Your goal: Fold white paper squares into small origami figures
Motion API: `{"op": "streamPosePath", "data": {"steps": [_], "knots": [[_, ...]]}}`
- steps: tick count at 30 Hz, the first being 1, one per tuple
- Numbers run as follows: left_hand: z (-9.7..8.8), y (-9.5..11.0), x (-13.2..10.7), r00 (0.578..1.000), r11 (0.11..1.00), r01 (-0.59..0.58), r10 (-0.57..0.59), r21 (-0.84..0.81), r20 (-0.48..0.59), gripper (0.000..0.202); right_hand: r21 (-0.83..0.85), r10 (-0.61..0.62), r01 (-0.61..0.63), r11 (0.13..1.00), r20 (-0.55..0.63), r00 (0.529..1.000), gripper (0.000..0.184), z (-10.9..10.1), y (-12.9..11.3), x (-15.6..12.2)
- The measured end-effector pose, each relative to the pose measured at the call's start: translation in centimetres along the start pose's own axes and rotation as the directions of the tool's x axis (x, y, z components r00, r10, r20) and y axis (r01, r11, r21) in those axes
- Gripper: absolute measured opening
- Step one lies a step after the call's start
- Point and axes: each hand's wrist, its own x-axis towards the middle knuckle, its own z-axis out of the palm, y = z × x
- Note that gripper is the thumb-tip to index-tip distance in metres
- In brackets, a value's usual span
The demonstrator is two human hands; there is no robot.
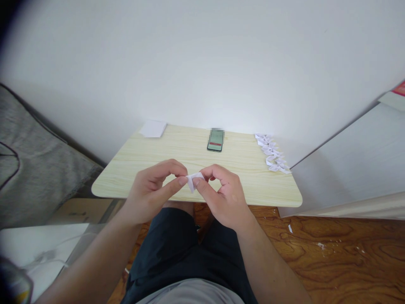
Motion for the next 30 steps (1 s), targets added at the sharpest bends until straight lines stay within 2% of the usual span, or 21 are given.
{"op": "streamPosePath", "data": {"steps": [4,9,14,19,22,25,27,30], "knots": [[0.2,-0.3,0.0,0.997,0.991,0.079,-0.078,-0.103,0.013,0.017,0.096,0.021,-0.021,0.995,0.009,1.000,0.007,0.2,0.3,-0.2],[0.5,-0.5,0.1,0.989,0.967,0.142,-0.145,-0.214,0.001,0.020,0.193,0.044,-0.058,0.980,0.073,0.996,0.034,0.4,0.3,-0.4],[0.8,-0.8,0.2,0.980,0.928,0.197,-0.200,-0.315,0.024,0.019,0.198,0.037,-0.047,0.979,0.051,0.998,0.037,0.4,0.1,-0.4],[0.9,-1.4,0.1,0.978,0.909,0.209,-0.204,-0.360,0.051,0.020,0.245,0.036,-0.055,0.968,0.081,0.996,0.034,0.3,0.2,-0.4],[1.0,-1.4,0.0,0.985,0.938,0.166,-0.171,-0.304,0.008,0.013,0.251,0.033,-0.056,0.966,0.094,0.995,0.029,0.2,0.3,-0.3],[0.7,-0.8,-0.1,0.999,0.994,0.034,-0.037,-0.102,-0.024,0.023,0.200,0.040,-0.054,0.978,0.073,0.996,0.024,0.3,0.2,-0.3],[0.2,-0.3,0.0,0.997,0.998,-0.066,0.066,0.015,0.051,0.022,0.157,0.042,-0.049,0.986,0.049,0.998,0.021,0.3,0.1,-0.3],[-0.6,0.3,0.2,0.986,0.990,-0.122,0.113,0.073,0.124,0.021,0.138,0.033,-0.040,0.990,0.049,0.998,0.017,0.3,0.0,-0.3]]}}
